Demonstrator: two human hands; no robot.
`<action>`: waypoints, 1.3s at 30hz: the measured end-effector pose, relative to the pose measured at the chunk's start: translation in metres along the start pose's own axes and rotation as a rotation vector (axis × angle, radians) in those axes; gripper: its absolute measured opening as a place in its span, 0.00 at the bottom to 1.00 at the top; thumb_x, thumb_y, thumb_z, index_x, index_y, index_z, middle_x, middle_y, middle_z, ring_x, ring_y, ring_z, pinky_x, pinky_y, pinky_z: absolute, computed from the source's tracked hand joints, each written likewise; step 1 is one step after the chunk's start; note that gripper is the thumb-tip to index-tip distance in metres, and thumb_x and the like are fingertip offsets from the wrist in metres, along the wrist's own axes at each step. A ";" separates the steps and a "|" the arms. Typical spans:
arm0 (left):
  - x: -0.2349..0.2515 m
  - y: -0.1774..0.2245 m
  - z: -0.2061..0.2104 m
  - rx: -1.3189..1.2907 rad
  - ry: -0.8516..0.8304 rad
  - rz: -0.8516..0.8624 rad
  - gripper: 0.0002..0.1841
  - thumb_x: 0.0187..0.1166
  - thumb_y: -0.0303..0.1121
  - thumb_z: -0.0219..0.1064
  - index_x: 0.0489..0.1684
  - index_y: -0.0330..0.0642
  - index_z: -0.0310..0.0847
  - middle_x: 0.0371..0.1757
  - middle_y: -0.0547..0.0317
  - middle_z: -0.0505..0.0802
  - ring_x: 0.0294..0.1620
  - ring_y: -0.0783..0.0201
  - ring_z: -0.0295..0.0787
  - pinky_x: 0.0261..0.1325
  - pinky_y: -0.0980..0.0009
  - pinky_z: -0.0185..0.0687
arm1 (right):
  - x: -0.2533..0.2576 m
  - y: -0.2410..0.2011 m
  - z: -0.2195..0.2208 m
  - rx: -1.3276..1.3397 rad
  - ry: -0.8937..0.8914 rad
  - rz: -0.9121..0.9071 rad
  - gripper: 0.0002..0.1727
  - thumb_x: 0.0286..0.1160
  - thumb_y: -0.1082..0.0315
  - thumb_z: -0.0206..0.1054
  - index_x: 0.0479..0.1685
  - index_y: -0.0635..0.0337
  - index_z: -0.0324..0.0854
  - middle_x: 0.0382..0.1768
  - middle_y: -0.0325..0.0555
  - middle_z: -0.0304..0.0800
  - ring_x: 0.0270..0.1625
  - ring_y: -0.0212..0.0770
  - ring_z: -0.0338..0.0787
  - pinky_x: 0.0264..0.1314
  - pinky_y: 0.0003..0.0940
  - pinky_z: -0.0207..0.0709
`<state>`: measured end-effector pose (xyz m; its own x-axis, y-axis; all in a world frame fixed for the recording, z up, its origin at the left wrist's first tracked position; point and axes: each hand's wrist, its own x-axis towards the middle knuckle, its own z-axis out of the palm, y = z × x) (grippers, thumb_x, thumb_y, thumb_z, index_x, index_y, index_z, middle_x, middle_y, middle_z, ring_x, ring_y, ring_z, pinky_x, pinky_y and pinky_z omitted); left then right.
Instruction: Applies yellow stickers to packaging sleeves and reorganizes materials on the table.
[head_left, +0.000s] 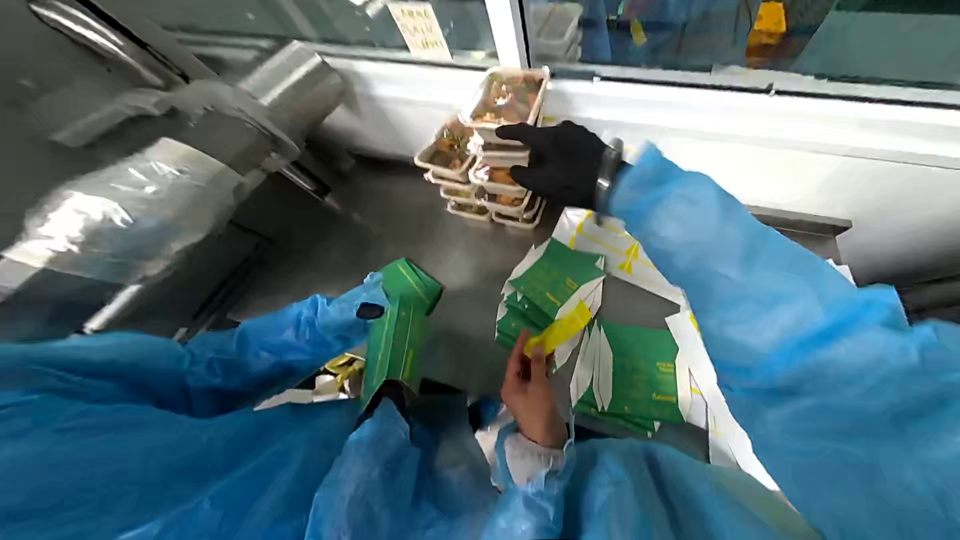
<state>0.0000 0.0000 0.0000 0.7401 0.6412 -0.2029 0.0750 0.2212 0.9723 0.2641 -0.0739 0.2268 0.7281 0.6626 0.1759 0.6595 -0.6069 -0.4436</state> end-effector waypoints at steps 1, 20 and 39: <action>0.002 0.003 0.000 -0.059 0.012 -0.022 0.24 0.82 0.25 0.66 0.78 0.36 0.75 0.57 0.45 0.91 0.50 0.57 0.93 0.56 0.57 0.92 | -0.041 0.005 0.020 0.077 0.106 0.005 0.28 0.81 0.49 0.65 0.81 0.40 0.77 0.40 0.39 0.96 0.39 0.39 0.94 0.47 0.49 0.87; -0.041 -0.012 0.039 -0.169 -0.435 -0.219 0.10 0.78 0.22 0.69 0.54 0.36 0.86 0.53 0.46 0.93 0.54 0.52 0.92 0.62 0.53 0.90 | -0.348 0.021 0.140 0.415 0.514 0.978 0.09 0.78 0.54 0.73 0.46 0.47 0.91 0.35 0.32 0.92 0.30 0.31 0.89 0.31 0.33 0.85; -0.038 -0.077 0.065 0.496 -0.443 -0.093 0.12 0.79 0.38 0.75 0.56 0.48 0.89 0.71 0.49 0.83 0.69 0.53 0.82 0.66 0.52 0.84 | -0.396 0.098 0.230 0.835 0.576 0.926 0.13 0.80 0.60 0.71 0.56 0.56 0.88 0.60 0.43 0.92 0.57 0.37 0.92 0.58 0.38 0.90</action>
<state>0.0098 -0.0888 -0.0593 0.9121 0.2498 -0.3250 0.3719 -0.1706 0.9125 -0.0021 -0.2949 -0.0884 0.9456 -0.2349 -0.2250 -0.2631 -0.1456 -0.9537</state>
